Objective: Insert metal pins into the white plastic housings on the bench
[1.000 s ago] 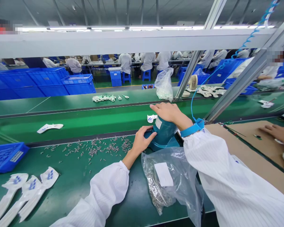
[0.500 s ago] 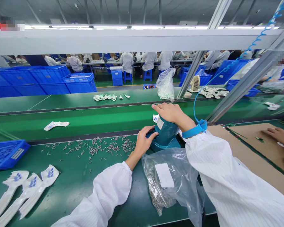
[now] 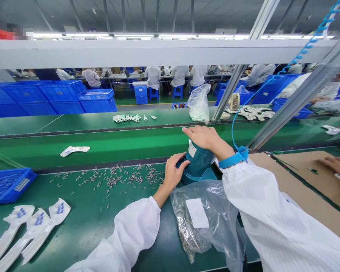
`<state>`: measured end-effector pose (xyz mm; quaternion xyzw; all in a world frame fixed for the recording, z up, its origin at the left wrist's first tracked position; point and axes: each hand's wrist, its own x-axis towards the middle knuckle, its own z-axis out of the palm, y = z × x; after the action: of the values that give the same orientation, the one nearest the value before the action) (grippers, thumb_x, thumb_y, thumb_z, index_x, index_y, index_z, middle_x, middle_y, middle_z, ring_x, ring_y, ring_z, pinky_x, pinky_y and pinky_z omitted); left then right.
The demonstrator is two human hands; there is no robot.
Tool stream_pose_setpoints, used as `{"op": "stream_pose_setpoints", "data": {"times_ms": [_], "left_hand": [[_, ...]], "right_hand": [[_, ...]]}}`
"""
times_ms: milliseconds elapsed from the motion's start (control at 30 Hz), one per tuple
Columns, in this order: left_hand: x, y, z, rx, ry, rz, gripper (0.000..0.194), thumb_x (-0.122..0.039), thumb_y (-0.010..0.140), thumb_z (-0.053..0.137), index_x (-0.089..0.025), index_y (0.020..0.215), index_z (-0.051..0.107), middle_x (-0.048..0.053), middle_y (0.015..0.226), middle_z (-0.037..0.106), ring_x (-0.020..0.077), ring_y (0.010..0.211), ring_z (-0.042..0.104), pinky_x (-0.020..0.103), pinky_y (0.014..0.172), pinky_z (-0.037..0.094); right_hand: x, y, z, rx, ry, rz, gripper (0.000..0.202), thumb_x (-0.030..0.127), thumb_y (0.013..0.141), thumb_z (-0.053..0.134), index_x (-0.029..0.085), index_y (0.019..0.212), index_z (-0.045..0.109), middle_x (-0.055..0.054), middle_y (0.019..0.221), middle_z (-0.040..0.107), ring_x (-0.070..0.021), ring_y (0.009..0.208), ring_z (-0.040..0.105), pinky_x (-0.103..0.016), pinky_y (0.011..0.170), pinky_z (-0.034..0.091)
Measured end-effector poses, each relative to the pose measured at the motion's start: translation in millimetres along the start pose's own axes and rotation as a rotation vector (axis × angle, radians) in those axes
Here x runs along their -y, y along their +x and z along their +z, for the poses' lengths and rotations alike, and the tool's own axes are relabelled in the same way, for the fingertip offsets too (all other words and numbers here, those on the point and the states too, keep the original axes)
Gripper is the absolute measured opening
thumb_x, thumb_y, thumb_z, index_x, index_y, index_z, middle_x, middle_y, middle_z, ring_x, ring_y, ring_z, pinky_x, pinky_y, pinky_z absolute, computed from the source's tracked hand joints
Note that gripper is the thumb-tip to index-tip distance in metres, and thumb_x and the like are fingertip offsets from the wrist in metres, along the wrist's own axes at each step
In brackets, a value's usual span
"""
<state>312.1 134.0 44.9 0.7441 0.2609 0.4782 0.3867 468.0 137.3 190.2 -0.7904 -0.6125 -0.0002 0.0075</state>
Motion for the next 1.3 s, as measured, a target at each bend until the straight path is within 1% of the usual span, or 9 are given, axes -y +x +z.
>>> {"op": "stream_pose_setpoints", "data": {"times_ms": [200, 300, 400, 500, 633, 800, 967, 1100, 1300], "left_hand": [[-2.4, 1.2, -0.5, 0.003, -0.004, -0.006, 0.029, -0.035, 0.092, 0.065, -0.026, 0.119, 0.067, 0.004, 0.118, 0.071, 0.0229, 0.111, 0.064, 0.038, 0.098, 0.046], [-2.5, 2.0, -2.1, 0.011, -0.006, -0.009, 0.03, -0.035, 0.09, 0.067, -0.025, 0.118, 0.067, 0.004, 0.117, 0.071, 0.0226, 0.108, 0.065, 0.038, 0.097, 0.046], [-2.9, 2.6, -4.0, 0.023, -0.006, -0.011, 0.031, -0.035, 0.088, 0.07, -0.025, 0.118, 0.067, 0.004, 0.114, 0.072, 0.0222, 0.104, 0.066, 0.037, 0.095, 0.047], [-3.7, 3.2, -5.1, 0.031, -0.007, -0.013, 0.032, -0.035, 0.088, 0.07, -0.026, 0.118, 0.066, 0.004, 0.114, 0.071, 0.0229, 0.106, 0.065, 0.037, 0.095, 0.048], [-4.4, 3.4, -5.3, 0.035, -0.011, -0.017, 0.032, -0.034, 0.088, 0.069, -0.026, 0.119, 0.066, 0.004, 0.113, 0.071, 0.0225, 0.105, 0.065, 0.037, 0.094, 0.048], [-4.6, 2.8, -5.5, 0.039, -0.013, -0.014, 0.032, -0.034, 0.088, 0.07, -0.025, 0.119, 0.066, 0.004, 0.113, 0.071, 0.0219, 0.104, 0.065, 0.037, 0.095, 0.048], [-5.1, 2.0, -6.3, 0.046, -0.012, 0.001, 0.042, -0.034, 0.089, 0.068, -0.03, 0.131, 0.059, 0.002, 0.115, 0.071, 0.0207, 0.103, 0.065, 0.037, 0.097, 0.047], [-5.6, 1.9, -6.4, 0.048, -0.004, 0.012, 0.036, -0.034, 0.09, 0.068, -0.03, 0.125, 0.064, 0.002, 0.118, 0.07, 0.022, 0.109, 0.064, 0.037, 0.097, 0.047], [-5.2, 1.5, -4.4, 0.025, 0.002, 0.017, 0.032, -0.034, 0.092, 0.065, -0.029, 0.124, 0.065, 0.003, 0.118, 0.07, 0.0223, 0.11, 0.064, 0.037, 0.098, 0.047]], "right_hand": [[3.8, -1.7, -2.7, 0.004, 0.018, 0.026, 0.066, 0.058, 0.098, 0.014, 0.026, 0.133, 0.059, -0.01, 0.138, 0.059, -0.0362, 0.127, 0.052, -0.058, 0.102, 0.037], [4.3, -2.3, -3.1, 0.003, 0.027, 0.03, 0.066, 0.059, 0.098, 0.014, 0.026, 0.132, 0.061, -0.011, 0.138, 0.059, -0.0372, 0.127, 0.052, -0.059, 0.103, 0.036], [3.3, -2.2, -2.2, -0.002, 0.018, 0.012, 0.066, 0.058, 0.099, 0.013, 0.026, 0.131, 0.061, -0.011, 0.138, 0.059, -0.0373, 0.126, 0.053, -0.058, 0.101, 0.037], [2.1, -1.6, -1.1, 0.002, 0.0, -0.004, 0.066, 0.056, 0.099, 0.012, 0.025, 0.133, 0.059, -0.012, 0.138, 0.059, -0.0371, 0.126, 0.053, -0.058, 0.099, 0.039], [2.3, -1.5, -1.4, -0.005, 0.016, 0.012, 0.066, 0.058, 0.099, 0.014, 0.026, 0.131, 0.061, -0.011, 0.137, 0.06, -0.0366, 0.126, 0.054, -0.057, 0.101, 0.039], [3.6, -2.5, -3.0, 0.006, 0.032, 0.007, 0.066, 0.058, 0.098, 0.014, 0.025, 0.132, 0.061, -0.01, 0.141, 0.057, -0.0372, 0.128, 0.051, -0.058, 0.102, 0.037], [3.0, -2.0, -2.9, -0.001, 0.025, 0.014, 0.065, 0.059, 0.098, 0.015, 0.027, 0.133, 0.06, -0.01, 0.139, 0.058, -0.0362, 0.127, 0.053, -0.057, 0.102, 0.038], [3.0, -1.6, -2.4, 0.002, 0.012, 0.017, 0.064, 0.058, 0.098, 0.014, 0.029, 0.131, 0.061, -0.009, 0.14, 0.058, -0.0355, 0.128, 0.052, -0.057, 0.102, 0.038], [2.1, -0.7, -1.5, 0.001, 0.006, 0.004, 0.063, 0.056, 0.099, 0.014, 0.028, 0.133, 0.06, -0.01, 0.141, 0.058, -0.036, 0.128, 0.052, -0.057, 0.103, 0.037]]}}
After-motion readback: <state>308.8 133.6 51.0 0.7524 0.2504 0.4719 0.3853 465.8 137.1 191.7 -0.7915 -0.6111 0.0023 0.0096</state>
